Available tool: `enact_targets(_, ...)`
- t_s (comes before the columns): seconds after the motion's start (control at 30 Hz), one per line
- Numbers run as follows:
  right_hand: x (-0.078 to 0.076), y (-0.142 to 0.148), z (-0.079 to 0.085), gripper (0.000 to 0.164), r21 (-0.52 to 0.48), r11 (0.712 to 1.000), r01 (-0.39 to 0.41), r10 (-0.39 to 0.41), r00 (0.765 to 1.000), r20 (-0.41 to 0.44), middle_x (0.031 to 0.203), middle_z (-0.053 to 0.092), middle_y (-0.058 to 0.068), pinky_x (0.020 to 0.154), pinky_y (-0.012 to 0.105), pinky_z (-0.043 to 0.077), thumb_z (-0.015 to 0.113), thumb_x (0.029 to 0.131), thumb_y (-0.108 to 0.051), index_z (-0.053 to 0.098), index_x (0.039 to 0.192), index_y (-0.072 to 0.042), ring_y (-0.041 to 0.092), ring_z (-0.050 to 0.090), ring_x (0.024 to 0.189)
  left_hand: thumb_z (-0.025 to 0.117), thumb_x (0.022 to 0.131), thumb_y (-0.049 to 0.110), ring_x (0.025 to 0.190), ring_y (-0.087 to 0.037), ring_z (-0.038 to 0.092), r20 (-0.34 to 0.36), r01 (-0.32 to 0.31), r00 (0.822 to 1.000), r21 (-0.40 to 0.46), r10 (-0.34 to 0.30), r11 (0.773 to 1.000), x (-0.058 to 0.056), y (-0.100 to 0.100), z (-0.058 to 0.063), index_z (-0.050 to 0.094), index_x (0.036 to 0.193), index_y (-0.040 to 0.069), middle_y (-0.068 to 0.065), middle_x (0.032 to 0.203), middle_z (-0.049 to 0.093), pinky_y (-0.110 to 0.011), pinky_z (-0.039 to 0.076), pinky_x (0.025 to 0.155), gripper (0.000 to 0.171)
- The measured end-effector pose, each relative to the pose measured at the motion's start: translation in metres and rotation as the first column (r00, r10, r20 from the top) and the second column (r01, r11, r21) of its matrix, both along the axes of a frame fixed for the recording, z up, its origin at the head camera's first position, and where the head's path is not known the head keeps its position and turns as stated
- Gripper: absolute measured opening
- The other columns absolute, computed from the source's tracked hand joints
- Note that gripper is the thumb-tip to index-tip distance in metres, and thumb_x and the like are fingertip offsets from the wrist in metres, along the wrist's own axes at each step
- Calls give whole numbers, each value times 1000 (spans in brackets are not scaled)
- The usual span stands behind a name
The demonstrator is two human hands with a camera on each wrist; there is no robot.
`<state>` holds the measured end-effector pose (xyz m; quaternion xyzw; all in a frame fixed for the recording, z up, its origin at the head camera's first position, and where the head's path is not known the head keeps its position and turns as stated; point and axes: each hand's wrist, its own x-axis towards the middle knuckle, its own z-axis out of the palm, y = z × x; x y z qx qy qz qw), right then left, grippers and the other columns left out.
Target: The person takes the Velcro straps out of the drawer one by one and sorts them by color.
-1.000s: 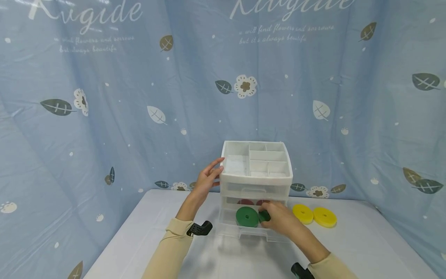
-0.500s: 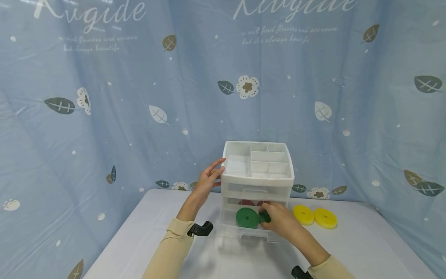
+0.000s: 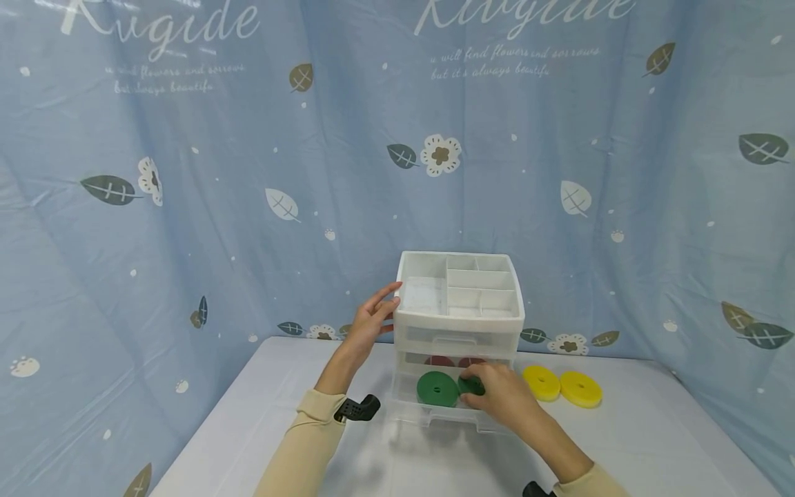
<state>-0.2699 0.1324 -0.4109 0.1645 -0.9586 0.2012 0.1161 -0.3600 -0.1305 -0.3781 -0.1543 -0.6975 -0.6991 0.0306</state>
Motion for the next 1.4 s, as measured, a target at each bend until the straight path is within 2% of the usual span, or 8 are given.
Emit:
enact_targets(0.37,9,4,9,30,-39,999,36,-40,994,-97,104,74,-3,79,42,58,88,70,-33,76,95,-22,21,69,96,60,97,43,103,-17,64,12,-7,1000,1,7,1000,0,3,1,55,135,45,-1,110,62,-46,53,97,39)
enact_targets(0.7,21,22,19,26,-192,981,23,-30,999,-32,109,72,-6,85,43,56,81,79,-40,75,101,-27,20,67,102,60,97,43,101,-16,64,11,-1,1000,10,1,1000,-1,2,-1,55,136,42,1,105,61,-45,53,96,39)
enact_targets(0.8,24,30,21,26,-235,972,32,-47,997,-61,109,73,-3,75,35,56,80,80,-41,74,102,-27,16,67,91,58,98,41,100,-15,64,18,4,1000,9,-4,1000,-2,1,-1,54,138,41,2,104,61,-46,52,97,40)
enact_targets(0.93,27,42,23,27,-286,957,48,-81,991,-104,105,74,1,58,22,48,80,81,-39,74,103,-25,10,62,71,55,101,36,99,-13,64,28,22,999,10,-23,1000,0,1,3,50,142,37,2,106,62,-49,50,99,42)
enact_targets(1.03,30,52,26,29,-334,941,53,-96,989,-114,105,74,5,58,18,50,79,83,-38,73,106,-20,10,64,72,54,102,33,98,-12,64,33,33,999,6,-33,999,6,1,10,50,143,35,2,105,61,-48,51,98,42)
enact_targets(1.13,32,64,28,32,-357,932,70,-117,987,-111,107,73,9,64,20,56,76,85,-38,73,109,-16,16,69,82,54,102,31,98,-12,63,25,36,999,-6,-36,999,15,2,17,49,144,32,2,103,61,-44,52,96,42)
enact_targets(1.2,32,73,27,33,-355,930,93,-139,984,-108,109,73,11,67,25,58,76,86,-37,72,111,-15,21,71,87,54,102,31,98,-12,64,20,36,999,-9,-36,999,14,2,17,49,144,32,2,103,61,-42,53,96,42)
enact_targets(1.4,29,100,7,40,-262,943,207,-229,972,-55,115,70,19,68,40,55,73,87,-45,72,112,-14,32,68,93,55,101,37,100,-13,63,19,20,1000,7,-20,1000,0,1,3,51,141,39,1,108,61,-45,52,98,41)
